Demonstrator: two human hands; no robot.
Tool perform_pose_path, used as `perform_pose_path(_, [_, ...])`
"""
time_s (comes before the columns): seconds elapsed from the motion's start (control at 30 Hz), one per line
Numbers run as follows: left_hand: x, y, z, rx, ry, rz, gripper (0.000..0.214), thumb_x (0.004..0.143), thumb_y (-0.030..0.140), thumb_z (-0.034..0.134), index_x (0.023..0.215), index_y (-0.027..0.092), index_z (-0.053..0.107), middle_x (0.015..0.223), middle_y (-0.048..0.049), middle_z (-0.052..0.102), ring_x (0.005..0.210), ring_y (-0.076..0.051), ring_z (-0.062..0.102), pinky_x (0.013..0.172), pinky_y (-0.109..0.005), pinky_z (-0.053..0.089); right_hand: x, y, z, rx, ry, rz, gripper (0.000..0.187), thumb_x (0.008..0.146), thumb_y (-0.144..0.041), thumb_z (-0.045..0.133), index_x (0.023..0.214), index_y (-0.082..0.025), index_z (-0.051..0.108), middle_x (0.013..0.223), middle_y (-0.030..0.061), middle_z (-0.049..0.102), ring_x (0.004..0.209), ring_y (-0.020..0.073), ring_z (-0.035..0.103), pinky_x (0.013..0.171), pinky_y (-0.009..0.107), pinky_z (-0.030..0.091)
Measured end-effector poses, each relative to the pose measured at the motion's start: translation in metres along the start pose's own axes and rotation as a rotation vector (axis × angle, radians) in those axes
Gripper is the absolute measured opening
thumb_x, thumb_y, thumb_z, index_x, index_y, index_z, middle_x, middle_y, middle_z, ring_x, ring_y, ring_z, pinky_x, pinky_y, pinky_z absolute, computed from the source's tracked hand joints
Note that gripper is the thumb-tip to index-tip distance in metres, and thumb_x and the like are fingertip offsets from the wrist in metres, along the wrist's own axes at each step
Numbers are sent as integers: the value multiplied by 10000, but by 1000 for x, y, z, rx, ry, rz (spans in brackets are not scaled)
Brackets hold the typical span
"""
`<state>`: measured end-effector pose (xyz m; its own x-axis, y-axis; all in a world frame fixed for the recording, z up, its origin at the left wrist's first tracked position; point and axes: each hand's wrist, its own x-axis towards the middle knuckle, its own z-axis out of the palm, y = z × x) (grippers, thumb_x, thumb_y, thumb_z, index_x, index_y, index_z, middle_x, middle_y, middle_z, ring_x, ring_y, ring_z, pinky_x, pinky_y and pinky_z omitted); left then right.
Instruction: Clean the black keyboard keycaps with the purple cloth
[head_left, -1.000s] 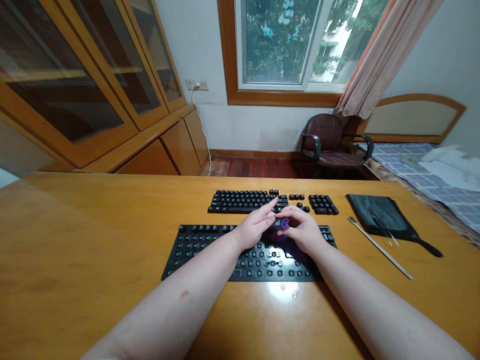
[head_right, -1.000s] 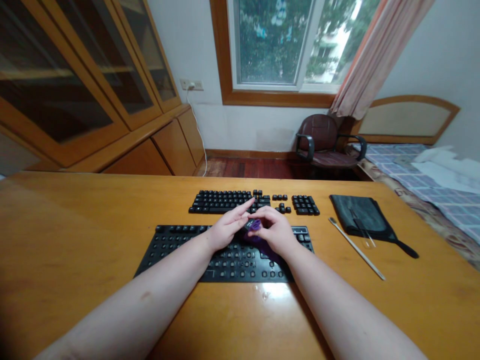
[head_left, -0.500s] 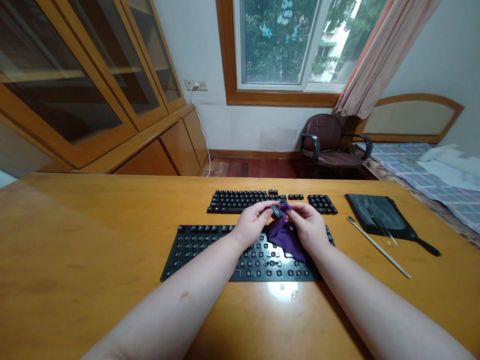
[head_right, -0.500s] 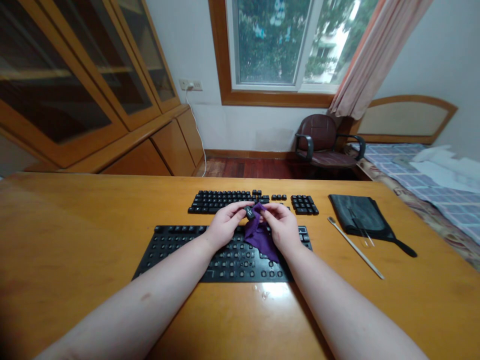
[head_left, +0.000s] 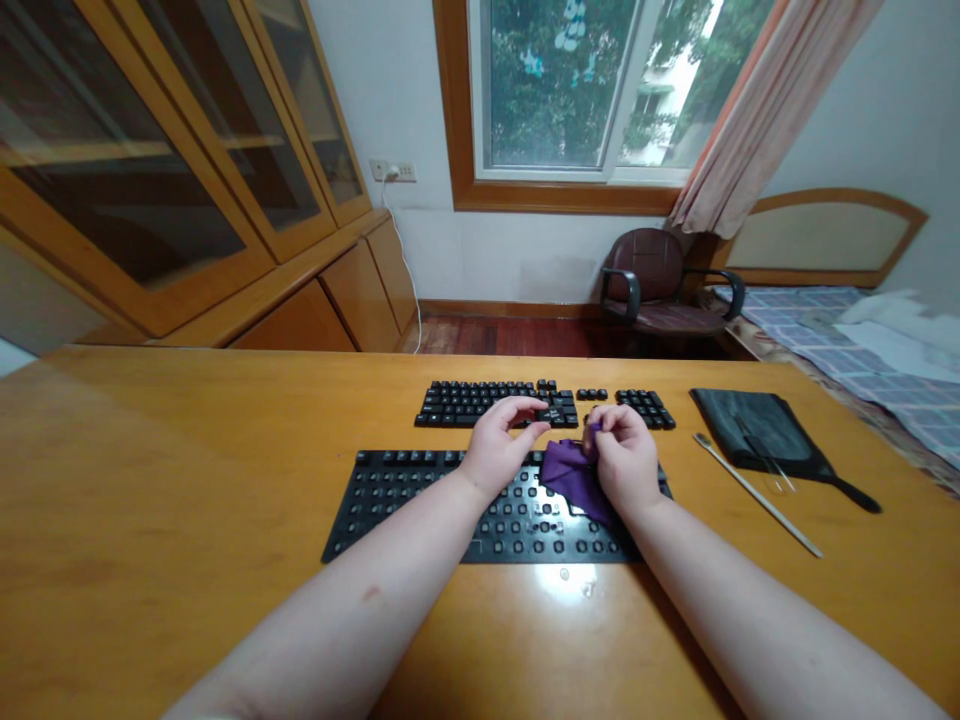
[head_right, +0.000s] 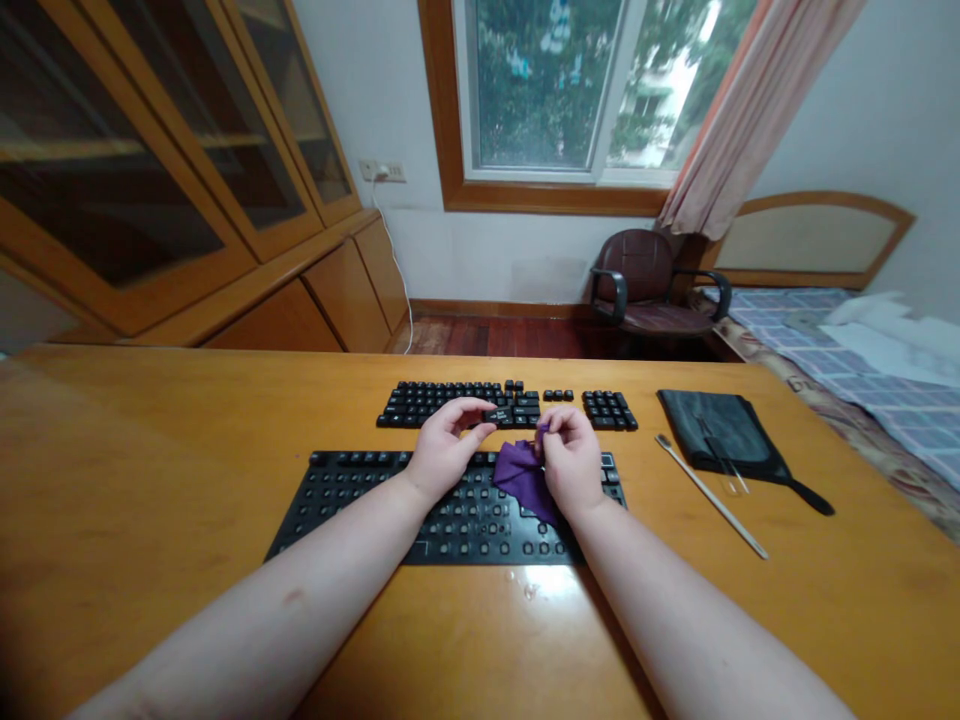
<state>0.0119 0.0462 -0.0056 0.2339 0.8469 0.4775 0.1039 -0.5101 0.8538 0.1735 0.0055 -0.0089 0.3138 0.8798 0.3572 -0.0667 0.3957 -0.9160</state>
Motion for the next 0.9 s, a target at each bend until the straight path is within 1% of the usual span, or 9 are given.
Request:
perform_pose_path(0.1, [0,3,0,33,-1,18,183,769,216,643,948,180,638,972,-61,658,890,-178,618,824,-335,512,-3,0,-1,-188,-53,-79,121,736,-98,461,696,-211,473,792,19,558,700,148,551,644,295,468])
perform_pose_path(0.2, [0,6,0,44,-3,27,185,774,201,633,957,180,633,974,-58,661,865,-167,617,812,-327,516,-5,-2,-3,-297,-91,-152,146,766,-116,479,831,-207,573,893,54,607,892,196,570,806,355,455])
perform_pose_path(0.4, [0,10,0,10,-32,3,242,774,191,625,1016,178,612,986,-58,663,810,-143,617,782,-296,523,-4,-7,-3,-472,-126,-179,326,774,-221,618,1097,-234,585,1027,61,623,943,214,579,853,387,455])
perform_pose_path(0.47, [-1,11,0,13,-52,-1,220,774,196,623,993,175,624,973,-57,666,806,-145,618,774,-294,524,-3,-8,-3,-493,-148,-217,337,759,-237,649,1092,-245,600,1025,55,630,958,217,578,870,394,451])
perform_pose_path(0.6, [-2,11,-2,27,-86,4,170,773,216,625,936,170,645,909,-50,670,770,-149,615,752,-301,523,-2,-6,-3,-504,-203,-251,210,767,-251,648,976,-257,662,1002,45,649,970,212,579,890,396,440])
perform_pose_path(0.7, [-2,10,-4,-9,-85,3,168,833,256,554,948,171,642,929,-57,663,796,-154,619,765,-302,513,-2,-7,-2,-485,-172,-181,191,758,-267,645,947,-250,668,962,45,662,909,209,593,835,388,456])
perform_pose_path(0.8, [-2,7,-6,-62,-59,-20,208,884,284,476,953,168,633,930,-60,659,755,-139,615,745,-289,506,-1,-15,0,-265,-126,9,214,731,-297,651,933,-230,629,829,27,671,628,146,576,603,302,469])
perform_pose_path(0.87, [-1,6,-6,-82,-37,-34,221,894,292,458,935,163,633,902,-56,659,728,-130,606,728,-278,501,2,-24,-2,24,-190,161,225,722,-342,632,906,-225,576,617,-27,621,384,78,409,411,227,354])
perform_pose_path(0.9, [-1,5,-6,-88,-29,-39,227,897,295,453,925,161,634,890,-54,658,721,-127,602,722,-273,498,4,-28,-5,167,-269,233,237,717,-376,617,887,-225,547,500,-62,556,316,61,311,363,207,290])
